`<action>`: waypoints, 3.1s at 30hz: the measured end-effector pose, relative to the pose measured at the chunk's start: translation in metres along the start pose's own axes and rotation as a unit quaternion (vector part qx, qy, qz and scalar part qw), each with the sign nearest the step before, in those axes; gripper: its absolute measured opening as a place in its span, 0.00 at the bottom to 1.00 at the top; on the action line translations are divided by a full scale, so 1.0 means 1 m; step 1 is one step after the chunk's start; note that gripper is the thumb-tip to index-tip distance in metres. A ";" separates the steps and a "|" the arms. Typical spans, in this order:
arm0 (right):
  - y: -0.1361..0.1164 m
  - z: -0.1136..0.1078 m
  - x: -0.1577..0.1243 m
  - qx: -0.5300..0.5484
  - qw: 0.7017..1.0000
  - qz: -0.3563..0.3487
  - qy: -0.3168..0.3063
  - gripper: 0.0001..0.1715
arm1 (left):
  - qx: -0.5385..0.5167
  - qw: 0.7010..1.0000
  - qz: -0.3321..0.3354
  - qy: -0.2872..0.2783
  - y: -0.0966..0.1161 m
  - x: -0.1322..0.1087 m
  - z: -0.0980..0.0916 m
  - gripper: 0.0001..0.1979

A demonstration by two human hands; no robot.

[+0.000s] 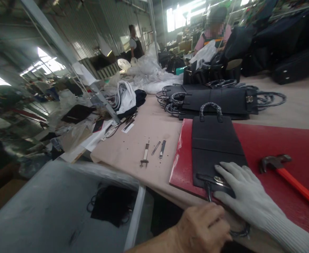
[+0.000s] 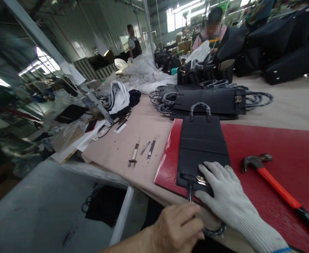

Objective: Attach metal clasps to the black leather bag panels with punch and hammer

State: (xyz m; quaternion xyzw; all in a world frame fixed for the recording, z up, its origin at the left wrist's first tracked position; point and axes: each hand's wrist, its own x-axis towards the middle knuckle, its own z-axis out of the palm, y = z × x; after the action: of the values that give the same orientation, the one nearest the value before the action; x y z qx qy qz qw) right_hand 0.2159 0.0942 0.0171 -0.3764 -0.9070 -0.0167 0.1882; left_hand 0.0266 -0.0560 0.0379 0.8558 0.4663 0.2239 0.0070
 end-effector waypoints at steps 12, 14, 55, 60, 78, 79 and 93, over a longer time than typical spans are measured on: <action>-0.022 -0.029 0.004 0.042 0.994 0.064 -0.078 0.39 | 0.070 0.821 -0.552 -0.126 -0.222 -0.035 -0.084 0.20; -0.022 -0.028 0.003 0.043 0.994 0.067 -0.079 0.40 | 0.066 0.811 -0.553 -0.180 -0.232 -0.033 -0.085 0.18; -0.020 -0.025 0.003 0.086 0.992 0.078 -0.056 0.42 | -0.528 0.760 -0.322 0.200 -0.100 0.036 0.007 0.08; -0.020 -0.026 0.003 0.096 0.990 0.083 -0.054 0.42 | -0.514 0.782 -0.287 0.205 -0.098 0.040 0.008 0.07; -0.020 -0.026 0.002 0.107 0.989 0.087 -0.056 0.40 | -0.477 0.807 -0.289 0.192 -0.096 0.038 0.009 0.06; -0.020 -0.026 0.002 0.107 0.989 0.086 -0.056 0.40 | -0.480 0.806 -0.288 0.193 -0.096 0.038 0.009 0.06; -0.020 -0.024 0.002 0.099 0.991 0.077 -0.054 0.40 | -0.414 0.871 -0.237 0.118 -0.105 0.037 0.008 0.05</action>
State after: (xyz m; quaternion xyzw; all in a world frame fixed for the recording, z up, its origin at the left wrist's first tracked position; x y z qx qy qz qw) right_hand 0.2090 0.0773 0.0426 -0.4253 -0.8812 0.1078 0.1757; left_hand -0.0368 0.0344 0.0214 0.6060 0.5169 0.4873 0.3580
